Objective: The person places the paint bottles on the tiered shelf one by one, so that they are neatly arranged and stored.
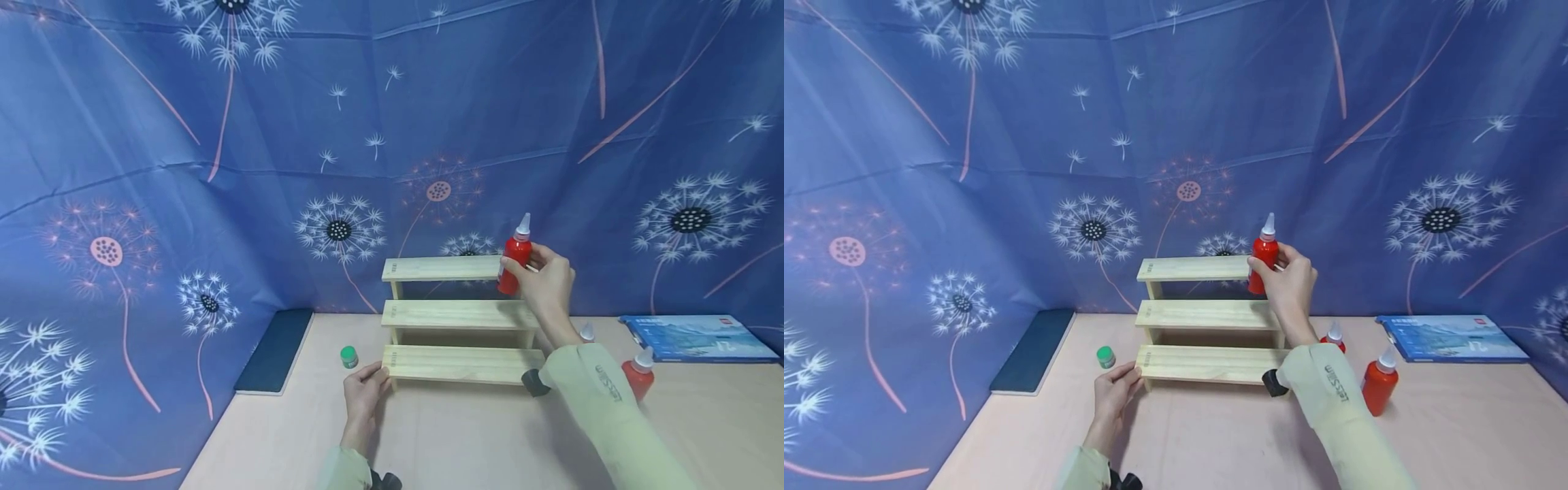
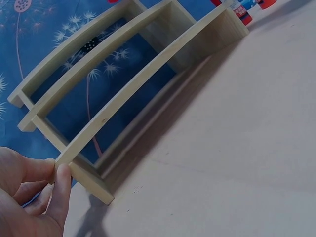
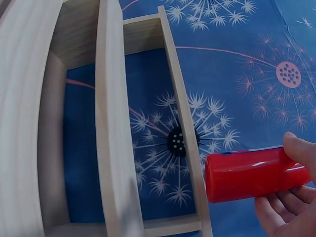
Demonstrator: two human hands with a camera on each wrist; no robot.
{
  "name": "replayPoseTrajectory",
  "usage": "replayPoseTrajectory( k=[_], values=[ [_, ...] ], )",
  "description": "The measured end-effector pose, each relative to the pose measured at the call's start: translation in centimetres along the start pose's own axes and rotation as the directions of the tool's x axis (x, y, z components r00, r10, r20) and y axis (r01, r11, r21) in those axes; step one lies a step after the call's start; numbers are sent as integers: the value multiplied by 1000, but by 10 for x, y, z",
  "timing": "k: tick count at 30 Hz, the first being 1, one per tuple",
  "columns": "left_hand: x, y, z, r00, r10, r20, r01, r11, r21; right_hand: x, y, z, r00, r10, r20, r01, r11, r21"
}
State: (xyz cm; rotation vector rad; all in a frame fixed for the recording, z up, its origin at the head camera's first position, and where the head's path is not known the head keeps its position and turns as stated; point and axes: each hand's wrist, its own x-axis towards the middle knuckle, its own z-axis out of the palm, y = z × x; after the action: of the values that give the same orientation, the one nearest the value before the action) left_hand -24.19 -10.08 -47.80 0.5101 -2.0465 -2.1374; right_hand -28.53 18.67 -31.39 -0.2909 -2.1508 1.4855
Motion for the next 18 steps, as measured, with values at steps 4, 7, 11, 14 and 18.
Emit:
replayPoseTrajectory(
  k=[4, 7, 11, 14, 18],
  values=[
    [1, -1, 2, 1000, 2, -2, -2, 1000, 5, 7, -1, 3, 1000, -1, -1, 1, 1000, 13],
    [1, -1, 2, 1000, -4, -7, 4, 1000, 7, 12, -3, 6, 1000, 5, 8, -5, 1000, 15],
    [1, -2, 3, 1000, -14, -13, 14, 1000, 7, 20, -4, 10, 1000, 11, 8, -12, 1000, 20],
    [0, -1, 3, 1000, -12, -12, 12, 1000, 6, 25, -6, 13, 1000, 4, 0, -4, 1000, 13],
    [-2, 1, 2, 1000, 12, -13, -12, 1000, 2, 31, -8, 17, 1000, -9, -1, 9, 1000, 0]
  ],
)
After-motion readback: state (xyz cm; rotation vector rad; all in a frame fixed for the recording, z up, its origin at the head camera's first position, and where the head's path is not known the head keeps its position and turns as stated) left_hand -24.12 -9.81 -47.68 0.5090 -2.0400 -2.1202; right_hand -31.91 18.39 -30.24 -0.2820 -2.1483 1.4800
